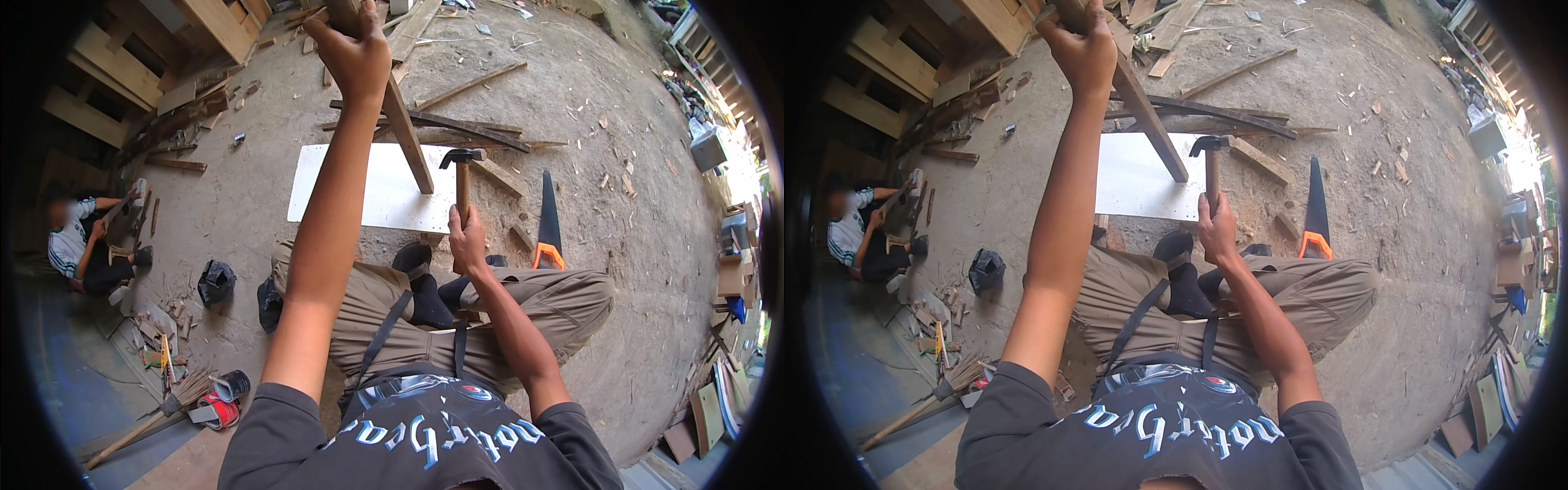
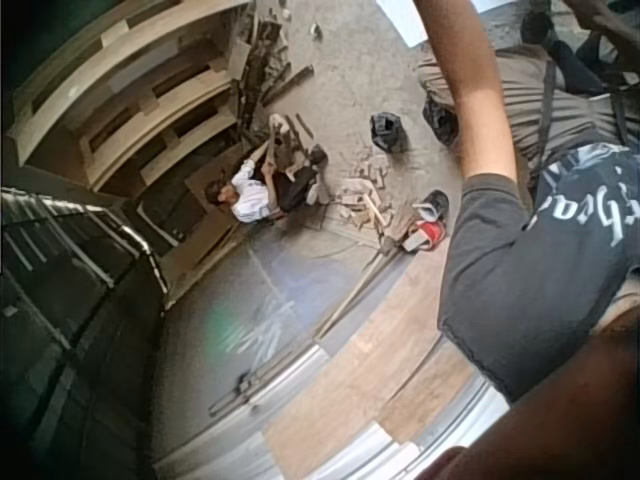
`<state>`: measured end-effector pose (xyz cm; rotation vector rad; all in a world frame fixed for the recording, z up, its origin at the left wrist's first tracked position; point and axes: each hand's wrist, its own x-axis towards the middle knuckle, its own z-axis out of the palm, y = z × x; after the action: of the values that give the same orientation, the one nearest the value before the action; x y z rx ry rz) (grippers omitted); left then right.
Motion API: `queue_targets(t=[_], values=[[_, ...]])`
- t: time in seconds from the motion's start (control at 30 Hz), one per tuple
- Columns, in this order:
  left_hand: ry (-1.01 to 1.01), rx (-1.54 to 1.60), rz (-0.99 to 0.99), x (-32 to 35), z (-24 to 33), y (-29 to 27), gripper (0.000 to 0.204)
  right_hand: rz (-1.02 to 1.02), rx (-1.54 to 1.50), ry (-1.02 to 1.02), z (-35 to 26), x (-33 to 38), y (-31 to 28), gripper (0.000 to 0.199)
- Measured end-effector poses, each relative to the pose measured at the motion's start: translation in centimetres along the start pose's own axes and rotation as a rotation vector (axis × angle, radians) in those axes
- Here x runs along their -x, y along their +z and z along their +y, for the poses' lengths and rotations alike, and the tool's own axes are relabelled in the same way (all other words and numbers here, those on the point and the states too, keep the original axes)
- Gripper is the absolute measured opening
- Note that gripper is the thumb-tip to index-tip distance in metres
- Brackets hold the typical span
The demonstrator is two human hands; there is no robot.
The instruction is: The person sits on the ground and uses a hammer to repeatedly strike thin wooden strips, breaking them into smaller pieces. The person handles the strips by hand and uses a hammer to apply force.
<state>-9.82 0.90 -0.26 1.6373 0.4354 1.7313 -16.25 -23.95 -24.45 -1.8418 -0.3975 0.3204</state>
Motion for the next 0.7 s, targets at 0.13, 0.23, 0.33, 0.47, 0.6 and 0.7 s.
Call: queue_targets(t=[0.13,0.23,0.33,0.47,0.6,0.7], values=[[-0.027,-0.039,-0.005,0.2,0.5,0.3,0.038,-0.006,0.023,-0.018,0.2,0.3,0.0,0.032],[0.012,-0.007,0.020,0.4,0.5,0.3,0.038,-0.008,-0.009,-0.017,0.1,0.6,0.2,0.032],[-0.015,0.032,-0.025,0.7,0.8,0.3,0.037,-0.017,-0.003,0.000,-0.1,0.7,0.0,0.032],[0.048,0.089,-0.032,0.9,1.0,0.6,0.035,-0.012,-0.037,-0.008,0.4,0.4,0.0,0.033],[0.043,0.134,-0.049,1.1,0.7,0.8,0.032,0.028,-0.048,-0.038,0.9,0.3,-0.1,0.033],[0.035,0.173,-0.042,1.2,0.7,0.7,0.030,0.014,-0.037,-0.039,0.8,0.6,-0.3,0.033]])
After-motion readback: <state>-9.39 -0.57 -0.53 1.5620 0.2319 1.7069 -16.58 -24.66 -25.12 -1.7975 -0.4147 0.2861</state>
